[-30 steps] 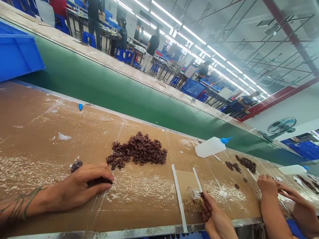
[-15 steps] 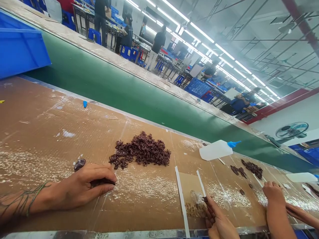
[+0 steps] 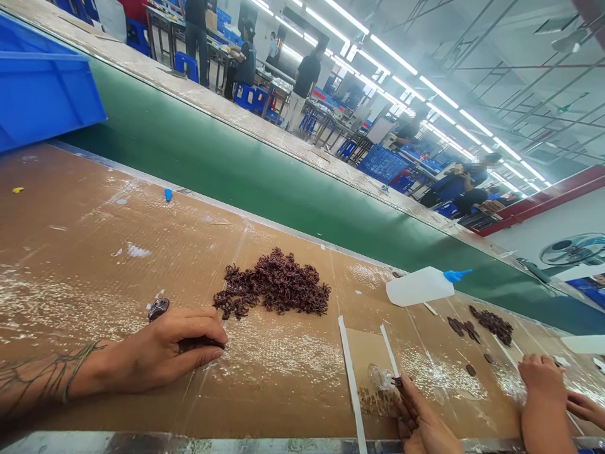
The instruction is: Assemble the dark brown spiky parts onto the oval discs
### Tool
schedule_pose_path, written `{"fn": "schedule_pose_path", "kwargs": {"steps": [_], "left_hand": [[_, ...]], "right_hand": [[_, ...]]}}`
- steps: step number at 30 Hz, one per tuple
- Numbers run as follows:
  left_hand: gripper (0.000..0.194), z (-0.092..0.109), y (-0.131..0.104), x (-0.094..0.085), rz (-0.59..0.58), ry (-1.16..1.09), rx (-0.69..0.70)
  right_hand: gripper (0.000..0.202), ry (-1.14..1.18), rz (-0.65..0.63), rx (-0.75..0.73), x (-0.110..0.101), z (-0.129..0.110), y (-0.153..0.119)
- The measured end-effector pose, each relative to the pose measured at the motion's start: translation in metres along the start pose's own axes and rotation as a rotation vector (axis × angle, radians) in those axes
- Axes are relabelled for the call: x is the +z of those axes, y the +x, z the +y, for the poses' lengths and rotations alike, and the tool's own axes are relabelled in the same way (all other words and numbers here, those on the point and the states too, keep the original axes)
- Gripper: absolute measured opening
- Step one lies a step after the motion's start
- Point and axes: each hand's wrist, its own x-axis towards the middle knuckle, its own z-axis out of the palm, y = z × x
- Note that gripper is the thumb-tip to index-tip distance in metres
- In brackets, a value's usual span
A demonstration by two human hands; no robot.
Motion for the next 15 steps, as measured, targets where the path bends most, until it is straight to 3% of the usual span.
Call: {"fn": "schedule_pose_path", "kwargs": {"steps": [4, 10, 15], "left_hand": [[0.01, -0.003, -0.001, 0.001, 0.005, -0.019, 0.012], [0.01, -0.005, -0.002, 0.002, 0.01, -0.027, 0.001], [0.009, -0.005, -0.002, 0.003, 0.042, -0.027, -0.005]], "right_hand": [[0.051, 0.126, -0.108, 0.183, -0.005, 0.0, 0.013], [0.048, 0.179, -0.074, 0.213, -0.006, -0.013, 0.003], [0.055, 0.193, -0.128, 0.242, -0.014, -0.011, 0.006]]}}
